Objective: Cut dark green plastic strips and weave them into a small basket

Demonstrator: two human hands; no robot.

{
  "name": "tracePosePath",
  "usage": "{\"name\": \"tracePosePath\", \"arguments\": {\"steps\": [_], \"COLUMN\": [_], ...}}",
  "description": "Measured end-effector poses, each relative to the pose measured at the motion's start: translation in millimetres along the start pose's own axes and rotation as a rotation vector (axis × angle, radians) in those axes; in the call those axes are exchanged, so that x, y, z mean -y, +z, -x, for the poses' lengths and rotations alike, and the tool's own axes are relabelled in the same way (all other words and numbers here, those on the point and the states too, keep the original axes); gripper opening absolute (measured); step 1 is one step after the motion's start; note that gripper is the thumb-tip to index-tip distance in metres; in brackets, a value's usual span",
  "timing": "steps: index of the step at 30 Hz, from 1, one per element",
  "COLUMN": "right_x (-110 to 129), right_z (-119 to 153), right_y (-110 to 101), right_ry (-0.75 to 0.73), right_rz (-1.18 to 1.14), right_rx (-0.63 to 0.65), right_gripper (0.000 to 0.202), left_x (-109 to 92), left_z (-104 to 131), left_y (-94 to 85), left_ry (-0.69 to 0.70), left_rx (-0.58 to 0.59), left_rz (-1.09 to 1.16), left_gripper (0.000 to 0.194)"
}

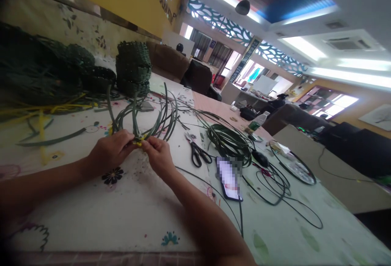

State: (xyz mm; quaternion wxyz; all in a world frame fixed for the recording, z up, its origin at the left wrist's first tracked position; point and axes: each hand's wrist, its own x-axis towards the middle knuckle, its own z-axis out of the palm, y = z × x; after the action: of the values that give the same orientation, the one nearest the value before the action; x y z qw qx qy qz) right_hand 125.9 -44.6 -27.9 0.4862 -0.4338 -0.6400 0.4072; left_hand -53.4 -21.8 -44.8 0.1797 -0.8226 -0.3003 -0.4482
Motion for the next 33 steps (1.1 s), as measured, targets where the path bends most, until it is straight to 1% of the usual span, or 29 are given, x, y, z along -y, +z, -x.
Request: {"name": "tracePosePath", "arguments": {"steps": [4,9,14,17,21,23,25,27,29,31,33], "right_x": [3,4,-4,-10,-15,-17,-18,-19,-20,-21,-23], "right_z": [2,1,-2,-4,-7,-8,-8,-7,-5,-3,1], "right_y": [2,2,0,2,3,2,0,1,5,11,16], "right_ry": [-0.035,-0.052,0.012,0.034,-0.029,-0.088,-0.12,-0.13,-0.134,-0.138,-0.117], "right_rz": [0.058,0.127,0.07,0.023,0.043,0.123,0.212,0.303,0.417,0.577,0.73], "right_rx": [-0.004,0.025,0.067,0.043,-0.026,-0.073,-0.099,-0.097,-0.069,-0.025,0.016], "right_gripper": [0.034,0.034,0.033,0.033,0.035,0.035,0.035,0.034,0.029,0.02,0.017], "left_x": [5,6,11,14,18,17,14,11,7,5,5], "left_z": [0,0,3,7,10,9,5,2,0,2,4], "left_y": [0.3,0.2,3.3,8.8,13.9,10.8,4.1,-3.0,-6.8,-5.9,-2.0], "left_ry": [0.08,0.069,0.102,0.112,0.054,0.006,-0.049,-0.091,-0.095,-0.073,-0.075], "left_rx": [-0.01,-0.004,-0.009,-0.02,0.035,0.075,0.074,0.044,0.043,0.097,0.185], "left_rz": [-0.083,-0.122,-0.125,-0.113,-0.047,0.03,0.113,0.179,0.225,0.258,0.293], "left_gripper": [0.02,0.024,0.025,0.023,0.023,0.019,0.015,0.012,0.015,0.024,0.026]}}
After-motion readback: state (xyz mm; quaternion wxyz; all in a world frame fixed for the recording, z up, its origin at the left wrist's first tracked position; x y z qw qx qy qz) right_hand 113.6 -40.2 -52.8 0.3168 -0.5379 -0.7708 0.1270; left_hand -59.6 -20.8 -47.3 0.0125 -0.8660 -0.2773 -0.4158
